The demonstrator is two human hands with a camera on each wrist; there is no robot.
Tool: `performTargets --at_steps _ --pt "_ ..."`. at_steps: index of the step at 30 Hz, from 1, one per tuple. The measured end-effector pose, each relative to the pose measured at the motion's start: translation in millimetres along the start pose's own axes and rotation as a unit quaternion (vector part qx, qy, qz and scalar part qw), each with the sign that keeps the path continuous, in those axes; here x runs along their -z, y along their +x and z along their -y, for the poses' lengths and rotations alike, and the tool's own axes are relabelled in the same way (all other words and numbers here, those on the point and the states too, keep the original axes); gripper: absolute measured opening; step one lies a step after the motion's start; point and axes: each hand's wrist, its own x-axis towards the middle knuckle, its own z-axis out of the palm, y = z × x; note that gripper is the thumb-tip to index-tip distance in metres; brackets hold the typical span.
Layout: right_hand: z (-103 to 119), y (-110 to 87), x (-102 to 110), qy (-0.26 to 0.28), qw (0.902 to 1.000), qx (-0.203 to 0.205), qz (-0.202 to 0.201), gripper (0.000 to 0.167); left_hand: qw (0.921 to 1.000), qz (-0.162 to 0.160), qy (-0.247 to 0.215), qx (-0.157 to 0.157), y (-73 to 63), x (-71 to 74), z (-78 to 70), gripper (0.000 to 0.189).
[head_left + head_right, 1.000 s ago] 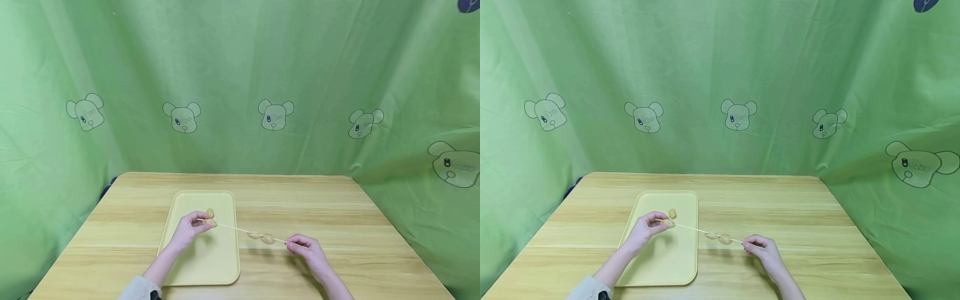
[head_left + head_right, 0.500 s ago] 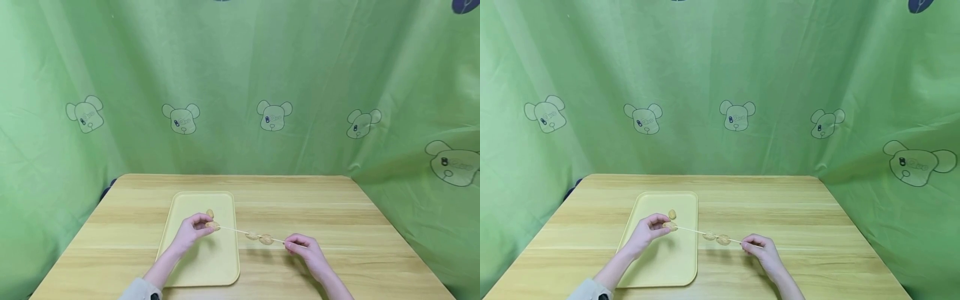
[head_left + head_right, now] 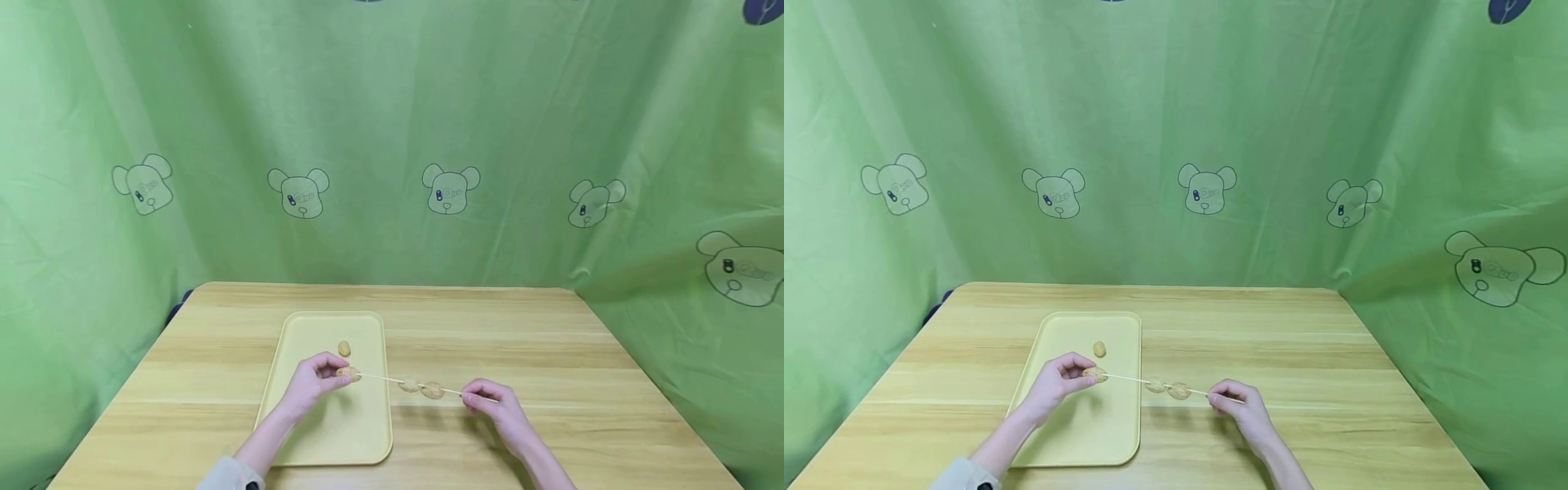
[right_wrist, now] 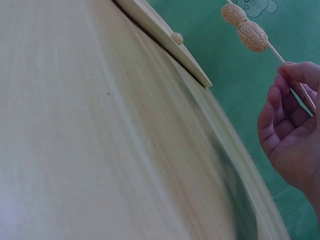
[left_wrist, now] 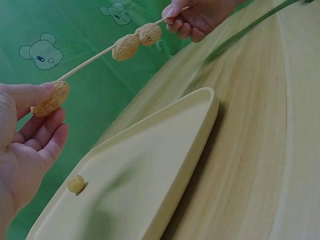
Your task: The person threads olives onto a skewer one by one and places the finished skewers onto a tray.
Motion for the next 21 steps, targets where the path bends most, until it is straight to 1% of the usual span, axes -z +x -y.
performTargets --at_steps 6,15,21 --pt "-0.5 2.5 -2.8 0.007 0.9999 0.013 -0.004 0.019 0.9999 0.002 -0.008 -0.007 -1.9 -0.6 0.9 0.031" --pt "-1.3 3.4 -4.7 0.011 0.9998 0.019 -0.003 0.017 0.9994 0.009 -0.016 -0.03 -2.9 -3.4 2.5 0.031" --pt "0.1 4.2 -6.0 0.01 0.9998 0.019 -0.004 0.019 0.9988 0.011 -0.024 -0.042 -2.8 -5.2 1.4 0.031"
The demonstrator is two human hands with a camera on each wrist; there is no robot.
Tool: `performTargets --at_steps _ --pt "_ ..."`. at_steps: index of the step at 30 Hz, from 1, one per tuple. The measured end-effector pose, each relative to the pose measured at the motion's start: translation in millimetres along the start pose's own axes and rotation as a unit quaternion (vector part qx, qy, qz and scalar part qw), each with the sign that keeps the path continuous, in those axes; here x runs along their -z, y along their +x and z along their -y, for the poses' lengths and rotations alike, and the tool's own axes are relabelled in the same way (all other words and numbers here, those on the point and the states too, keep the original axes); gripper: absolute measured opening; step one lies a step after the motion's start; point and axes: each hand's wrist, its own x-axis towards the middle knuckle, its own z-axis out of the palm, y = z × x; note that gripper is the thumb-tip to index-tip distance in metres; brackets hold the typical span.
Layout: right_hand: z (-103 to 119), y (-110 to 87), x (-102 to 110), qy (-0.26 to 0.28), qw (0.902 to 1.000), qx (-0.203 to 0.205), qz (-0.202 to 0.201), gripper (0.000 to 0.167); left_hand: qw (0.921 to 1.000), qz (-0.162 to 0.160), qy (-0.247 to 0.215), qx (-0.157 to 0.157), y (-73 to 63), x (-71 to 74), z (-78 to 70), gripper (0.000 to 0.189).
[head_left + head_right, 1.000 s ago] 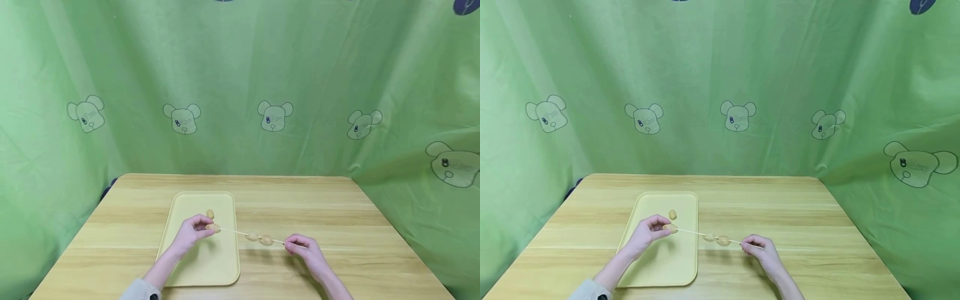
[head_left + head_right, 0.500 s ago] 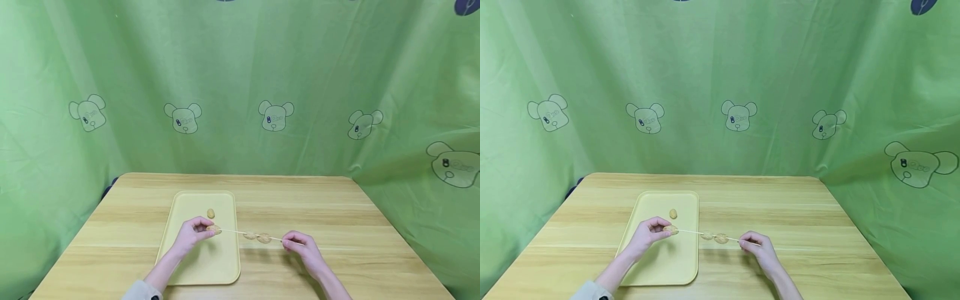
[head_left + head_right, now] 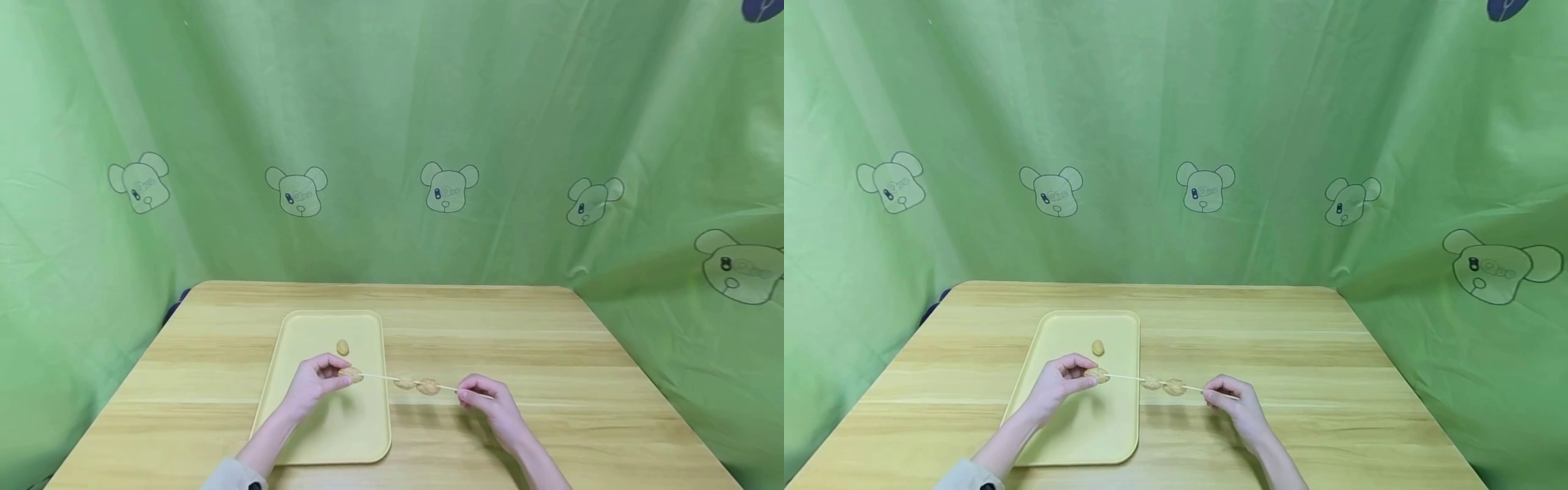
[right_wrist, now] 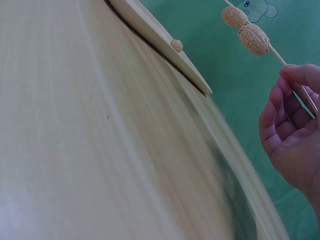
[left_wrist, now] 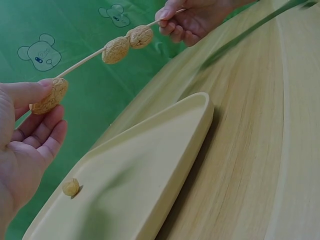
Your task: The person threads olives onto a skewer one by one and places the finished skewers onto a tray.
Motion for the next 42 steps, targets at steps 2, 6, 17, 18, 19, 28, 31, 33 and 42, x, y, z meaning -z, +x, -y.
performTargets --at_steps 2,6,17,18,19,28,31,33,42 --pt "0 0.5 -1 0.002 1.0 0.001 0.001 0.019 1.0 0.003 -0.004 0.003 -0.1 -0.5 -0.5 0.031" --pt "0 1.4 -2 0.007 1.0 0.0 0.002 0.017 0.9998 0.005 -0.008 0.016 0.2 -1.0 0.3 0.032" --pt "-3 4.5 -3 0.022 0.9996 -0.015 0.007 0.018 0.9999 0.005 -0.002 0.012 2.2 -3.1 2.1 0.031" --pt "-3 4.6 -3 0.024 0.9996 -0.015 0.008 0.019 0.9999 0.006 -0.002 0.012 2.1 -3.5 2.2 0.031" --pt "-3 4.7 -3 0.026 0.9995 -0.015 0.009 0.019 0.9999 0.006 -0.002 0.012 2.1 -3.8 2.6 0.031" --pt "-2 2.9 -8 0.028 0.9994 0.001 0.02 0.018 0.9988 -0.017 -0.024 0.038 2.5 -5.5 3.2 0.032" --pt "-1 4.3 -12 0.027 0.9994 -0.002 0.021 0.019 0.9964 -0.038 -0.058 0.047 4.5 -4.7 3.6 0.034" --pt "-1 5.3 -13 0.029 0.9993 -0.009 0.02 0.022 0.994 -0.047 -0.083 0.054 5.5 -4.0 4.0 0.036" --pt "-1 5.7 -13 0.037 0.9989 0.004 0.03 0.017 0.9922 -0.035 -0.107 0.053 4.7 -3.1 7.2 0.032"
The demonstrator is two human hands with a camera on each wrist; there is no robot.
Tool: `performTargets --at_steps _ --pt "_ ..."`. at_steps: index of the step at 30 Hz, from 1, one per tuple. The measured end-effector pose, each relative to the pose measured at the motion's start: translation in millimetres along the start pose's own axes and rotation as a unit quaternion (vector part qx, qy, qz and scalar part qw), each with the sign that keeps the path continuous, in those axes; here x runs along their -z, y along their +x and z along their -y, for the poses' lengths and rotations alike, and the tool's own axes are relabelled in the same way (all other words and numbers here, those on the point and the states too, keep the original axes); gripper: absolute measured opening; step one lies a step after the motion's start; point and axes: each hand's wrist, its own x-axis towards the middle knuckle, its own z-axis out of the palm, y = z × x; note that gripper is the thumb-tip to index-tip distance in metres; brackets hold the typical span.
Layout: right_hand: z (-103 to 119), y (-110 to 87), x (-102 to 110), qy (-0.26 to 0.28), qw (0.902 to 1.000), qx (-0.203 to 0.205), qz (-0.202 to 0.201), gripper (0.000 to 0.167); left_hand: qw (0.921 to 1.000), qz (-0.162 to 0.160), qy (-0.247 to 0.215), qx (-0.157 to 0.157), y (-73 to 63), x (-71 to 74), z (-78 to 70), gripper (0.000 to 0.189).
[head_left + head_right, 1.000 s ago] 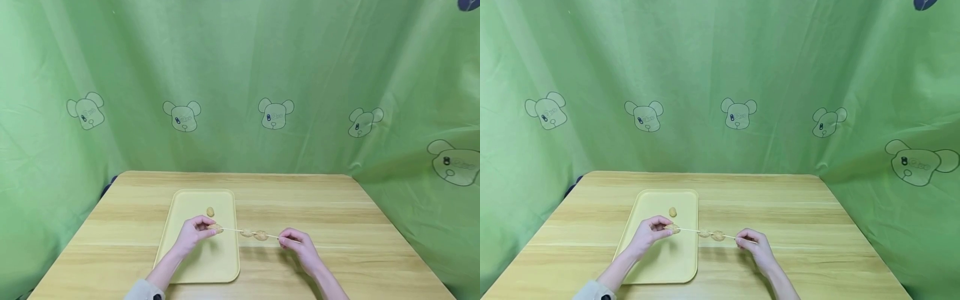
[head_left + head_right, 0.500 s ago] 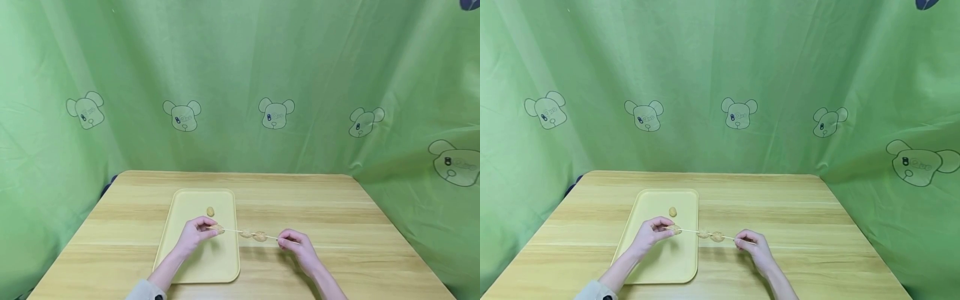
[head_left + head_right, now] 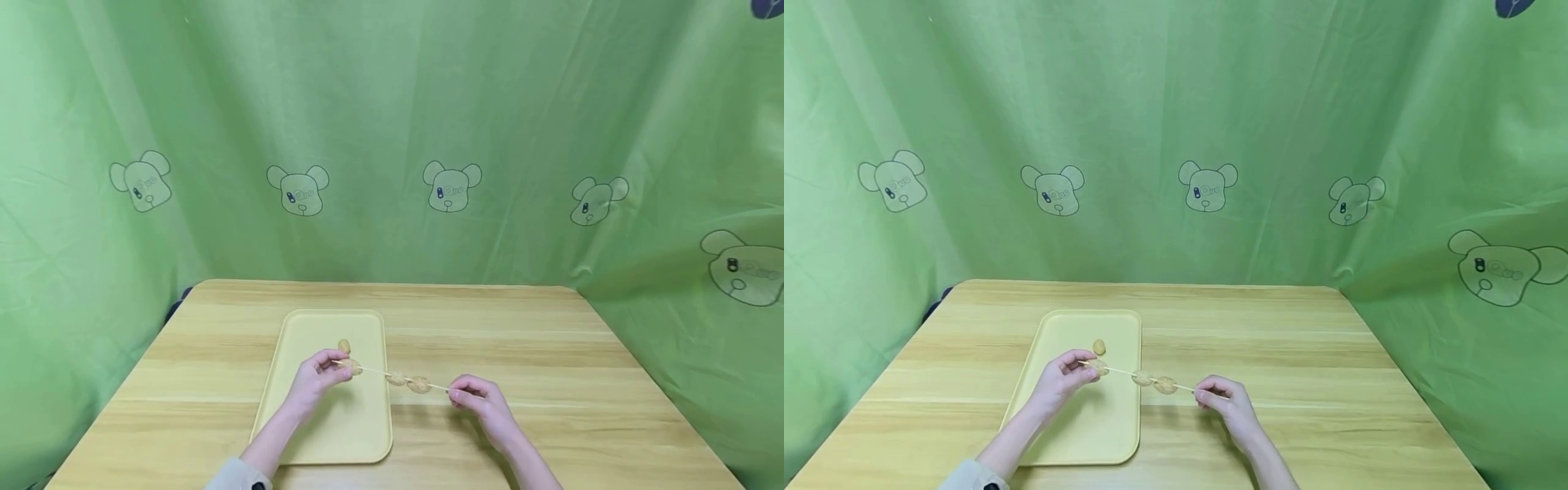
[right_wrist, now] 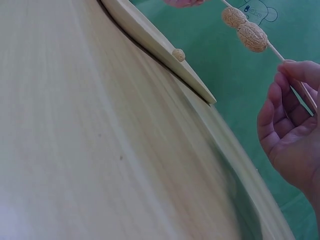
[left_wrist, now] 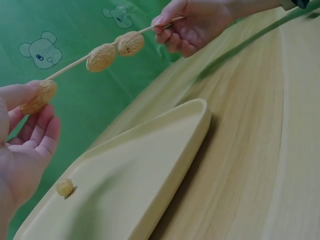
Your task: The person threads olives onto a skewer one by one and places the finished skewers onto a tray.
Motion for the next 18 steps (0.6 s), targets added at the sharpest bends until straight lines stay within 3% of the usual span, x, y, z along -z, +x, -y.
performTargets --at_steps 4,9,18 --pt "1.6 0.1 -0.6 0.008 0.9999 -0.002 -0.006 0.013 0.9988 0.015 -0.045 -0.009 -1.1 -1.5 0.7 0.021" --pt "3.7 1.9 -3.0 0.021 0.9997 0.006 -0.005 0.02 0.9954 0.019 -0.092 -0.02 -2.7 -3.2 0.5 0.026" --pt "3.8 1.5 -3.2 0.05 0.9984 0.022 0.013 0.016 0.9924 0.038 -0.111 -0.036 -5.5 -4.0 1.1 0.031"
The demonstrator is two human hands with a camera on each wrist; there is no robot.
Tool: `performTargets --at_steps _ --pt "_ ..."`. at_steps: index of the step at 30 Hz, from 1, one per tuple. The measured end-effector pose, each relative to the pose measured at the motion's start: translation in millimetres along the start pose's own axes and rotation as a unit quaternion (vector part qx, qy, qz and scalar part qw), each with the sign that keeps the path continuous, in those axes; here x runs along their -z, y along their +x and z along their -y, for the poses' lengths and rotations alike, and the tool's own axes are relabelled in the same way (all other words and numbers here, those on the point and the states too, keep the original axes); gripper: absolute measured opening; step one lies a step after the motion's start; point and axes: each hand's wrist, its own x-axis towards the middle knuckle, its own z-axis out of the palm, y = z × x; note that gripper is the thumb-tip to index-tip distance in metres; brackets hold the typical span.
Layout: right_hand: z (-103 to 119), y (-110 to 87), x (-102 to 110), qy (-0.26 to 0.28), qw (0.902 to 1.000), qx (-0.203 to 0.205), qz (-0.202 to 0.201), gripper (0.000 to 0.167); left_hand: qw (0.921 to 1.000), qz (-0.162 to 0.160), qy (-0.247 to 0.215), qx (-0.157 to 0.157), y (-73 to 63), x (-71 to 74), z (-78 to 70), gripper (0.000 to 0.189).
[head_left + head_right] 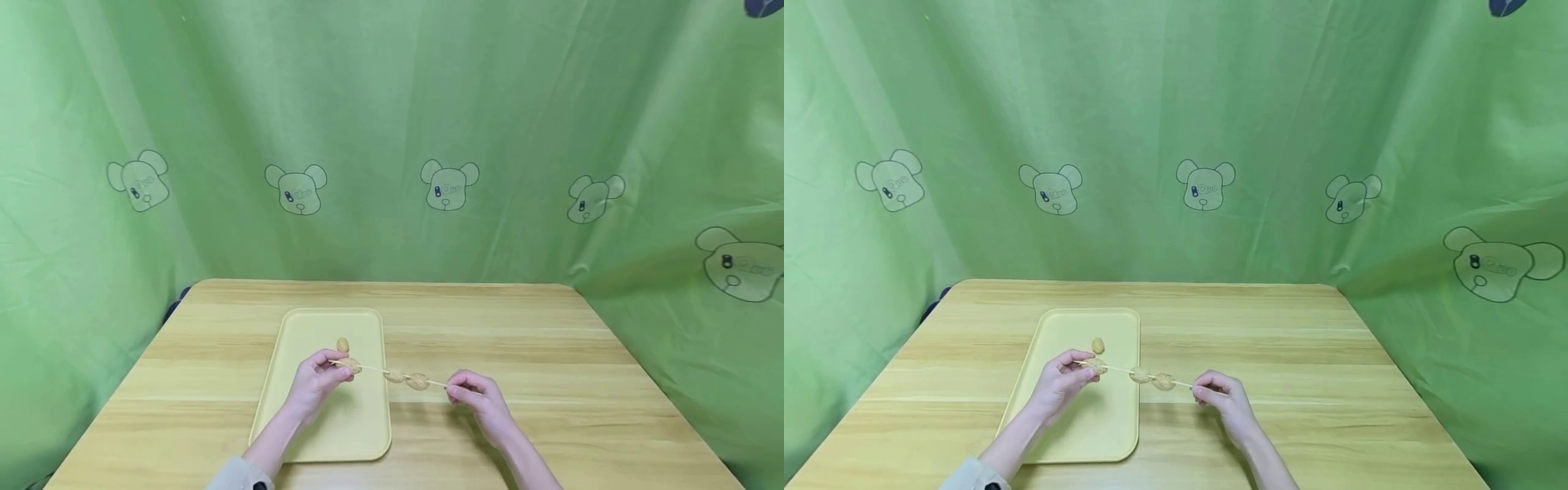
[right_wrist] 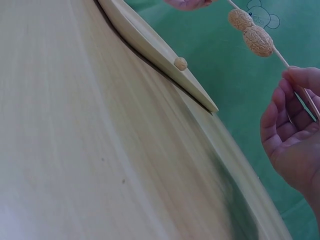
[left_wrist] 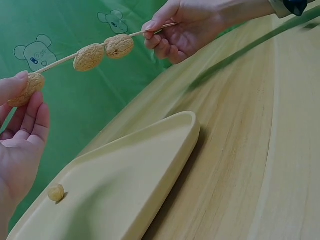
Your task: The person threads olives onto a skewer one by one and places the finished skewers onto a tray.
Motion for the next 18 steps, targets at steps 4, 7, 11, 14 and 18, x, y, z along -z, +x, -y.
performTargets --at_steps 4,7,11,14,18 --pt "0.7 -0.1 -0.3 0.012 0.9999 0.004 0.007 0.016 1.0 -0.003 0.002 0.001 -0.6 -1.6 0.4 0.032" --pt "1.3 0.4 -1.5 0.017 0.9998 0.004 0.006 0.017 1.0 -0.002 0.003 -0.001 -0.7 -2.9 -0.1 0.032" --pt "0.9 1.1 -2.9 0.024 0.9997 0.003 0.003 0.016 1.0 0.004 0.001 -0.007 -0.4 -4.7 -0.7 0.033" --pt "0.3 1.7 -3.8 0.03 0.9995 0.009 0.005 0.014 0.9999 0.009 -0.003 -0.01 -0.1 -5.6 -0.7 0.033" --pt "-0.4 3.3 -5.1 0.036 0.999 0.025 0.009 0.014 0.9997 0.015 -0.01 -0.014 0.3 -6.1 -0.6 0.035"
